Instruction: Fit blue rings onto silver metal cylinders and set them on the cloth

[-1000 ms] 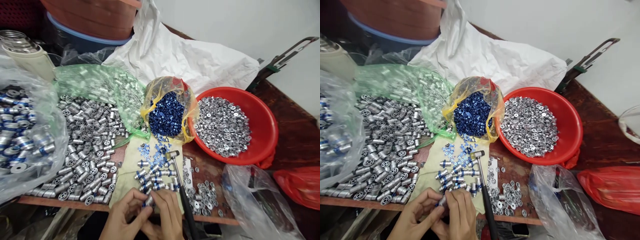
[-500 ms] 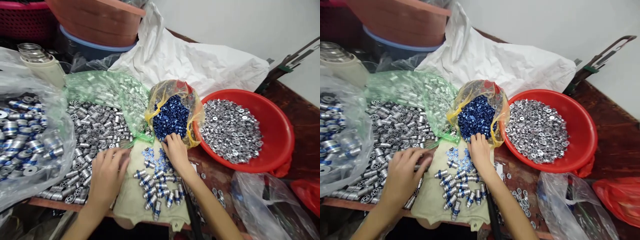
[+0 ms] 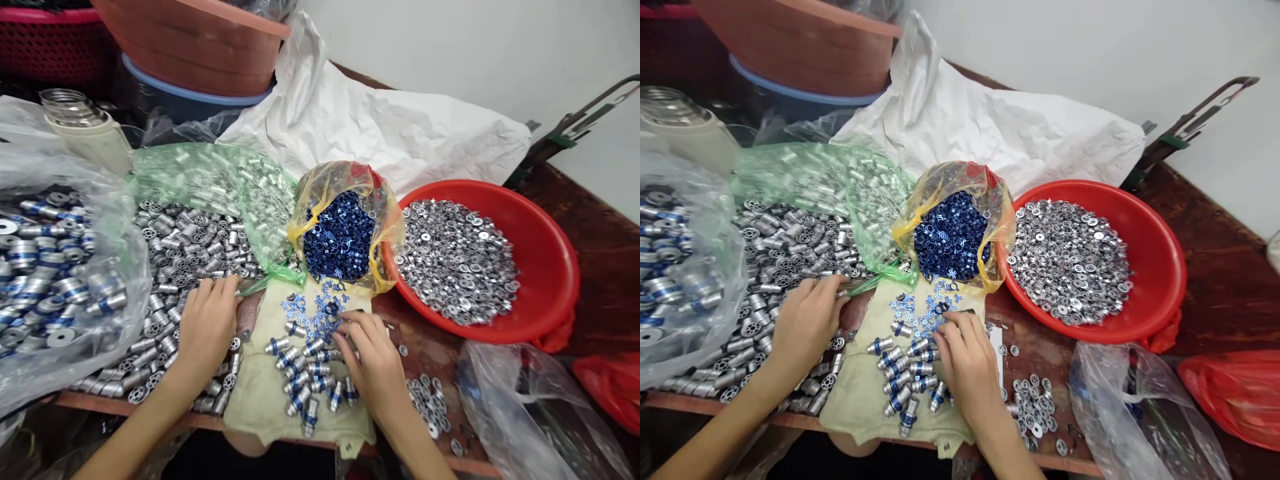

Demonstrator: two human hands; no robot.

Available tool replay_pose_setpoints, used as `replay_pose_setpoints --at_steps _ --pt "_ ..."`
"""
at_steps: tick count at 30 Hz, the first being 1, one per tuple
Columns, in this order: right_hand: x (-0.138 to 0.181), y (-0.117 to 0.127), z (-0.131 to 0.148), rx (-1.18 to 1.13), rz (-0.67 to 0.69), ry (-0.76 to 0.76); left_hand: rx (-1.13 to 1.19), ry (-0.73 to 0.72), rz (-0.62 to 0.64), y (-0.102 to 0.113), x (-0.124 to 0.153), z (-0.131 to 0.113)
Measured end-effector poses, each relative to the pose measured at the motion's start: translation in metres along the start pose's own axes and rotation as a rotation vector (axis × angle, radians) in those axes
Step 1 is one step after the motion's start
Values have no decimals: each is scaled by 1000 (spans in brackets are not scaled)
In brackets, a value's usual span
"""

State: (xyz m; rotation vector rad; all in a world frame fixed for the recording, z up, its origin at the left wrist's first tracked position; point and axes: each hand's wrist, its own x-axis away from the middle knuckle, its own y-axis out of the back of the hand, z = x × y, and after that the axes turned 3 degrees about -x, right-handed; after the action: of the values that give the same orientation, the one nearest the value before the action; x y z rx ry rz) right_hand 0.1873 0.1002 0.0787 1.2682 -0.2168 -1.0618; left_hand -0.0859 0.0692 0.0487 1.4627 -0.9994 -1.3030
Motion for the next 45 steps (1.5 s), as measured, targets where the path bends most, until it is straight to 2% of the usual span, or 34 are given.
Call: replay_pose_setpoints --at_steps 4,6,8,12,14,15,19,23,25,30,33,35,36,38,40,42,45 --pt "37 7 21 -168 -57 -35 359 -40 -163 16 25 4" --pt "50 4 32 -238 -70 -77 627 -10 -154 20 37 1" --pt "56 -2 42 -317 -97 -114 933 73 -8 21 45 -8" --pt "52 -17 58 -477 -154 -154 1537 391 429 19 57 -38" --pt "45 -22 63 -534 -169 -209 1704 541 552 16 63 -53" --pt "42 -24 65 -560 -164 -217 1757 592 567 15 66 -59" --pt "39 -23 69 -666 -127 -182 1871 650 516 8 75 -70" --pt "44 -20 68 -762 -134 -354 1928 600 478 5 81 -76" --pt "46 -19 70 -794 -121 -364 1955 625 460 5 84 -82" --pt "52 -4 66 -695 -35 -313 1947 680 391 11 89 -97" --pt "62 10 31 -415 -95 -376 1920 723 367 18 85 -94" --pt "71 15 -7 -134 -177 -520 1905 758 334 23 81 -89" --pt "76 15 -25 -52 -120 -572 1896 778 313 25 79 -87" --pt "83 13 -55 -26 -84 -594 1884 809 298 27 77 -84" --pt "87 11 -67 -44 -82 -587 1882 825 326 30 77 -86" --pt "86 11 -56 -44 -133 -575 1934 833 379 32 78 -90" --pt "77 11 -10 -169 -278 -490 2180 859 538 33 77 -96"
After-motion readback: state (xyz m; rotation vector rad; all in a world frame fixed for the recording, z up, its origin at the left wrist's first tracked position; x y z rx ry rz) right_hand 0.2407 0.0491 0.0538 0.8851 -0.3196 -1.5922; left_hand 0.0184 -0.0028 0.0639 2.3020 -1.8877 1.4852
